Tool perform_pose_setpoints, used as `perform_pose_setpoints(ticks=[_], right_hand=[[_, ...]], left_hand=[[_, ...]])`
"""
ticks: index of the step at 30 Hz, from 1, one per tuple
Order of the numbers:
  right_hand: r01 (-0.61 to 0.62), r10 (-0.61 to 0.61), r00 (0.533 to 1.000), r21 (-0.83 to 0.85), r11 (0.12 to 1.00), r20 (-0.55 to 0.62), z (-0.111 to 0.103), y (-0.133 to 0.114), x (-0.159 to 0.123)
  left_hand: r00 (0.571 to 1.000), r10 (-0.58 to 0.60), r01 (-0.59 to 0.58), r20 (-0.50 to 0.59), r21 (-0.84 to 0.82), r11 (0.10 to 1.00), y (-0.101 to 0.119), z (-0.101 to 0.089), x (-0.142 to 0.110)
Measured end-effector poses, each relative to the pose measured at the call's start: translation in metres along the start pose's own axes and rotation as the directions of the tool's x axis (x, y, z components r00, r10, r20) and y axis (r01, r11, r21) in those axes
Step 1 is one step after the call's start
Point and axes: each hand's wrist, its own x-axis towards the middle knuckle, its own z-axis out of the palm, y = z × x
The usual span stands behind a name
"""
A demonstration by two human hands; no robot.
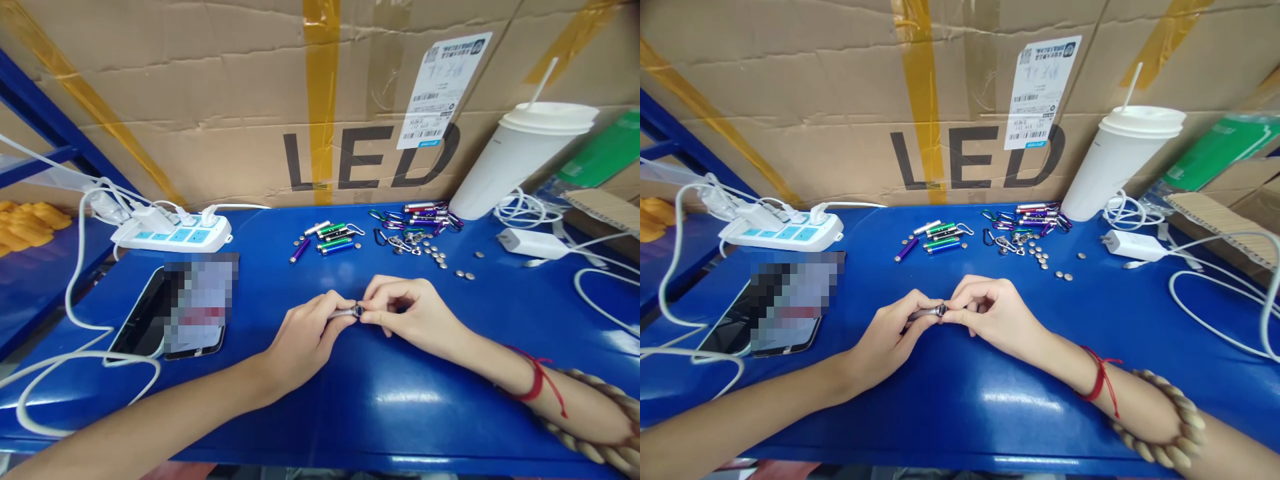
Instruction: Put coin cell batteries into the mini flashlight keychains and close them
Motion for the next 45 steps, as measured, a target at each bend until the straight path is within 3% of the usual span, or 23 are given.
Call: perform_pose_setpoints(ticks=[6, 15, 24, 31, 45], right_hand=[[0.074, -0.074, 0.997, -0.036, 0.997, -0.009, -0.003, 0.002, 0.0], [0.148, -0.147, 0.989, -0.046, 0.988, 0.036, -0.007, 0.011, -0.003], [0.296, -0.278, 0.954, -0.222, 0.929, 0.111, -0.009, 0.004, -0.005], [0.358, -0.335, 0.934, -0.313, 0.88, 0.126, -0.009, 0.006, -0.009], [0.216, -0.223, 0.974, -0.433, 0.875, 0.037, -0.002, 0.008, -0.011]], left_hand=[[1.0, -0.002, 0.004, 0.026, -0.046, 0.999, 0.0, 0.001, 0.002], [0.994, 0.108, -0.109, 0.016, 0.116, 0.987, -0.001, 0.001, 0.003], [0.98, 0.172, -0.184, 0.103, 0.116, 0.976, -0.003, 0.0, 0.001], [0.962, 0.266, -0.272, 0.059, 0.123, 0.955, -0.002, 0.001, 0.0], [0.971, 0.24, -0.233, -0.002, 0.228, 0.945, -0.004, 0.003, 0.0]])
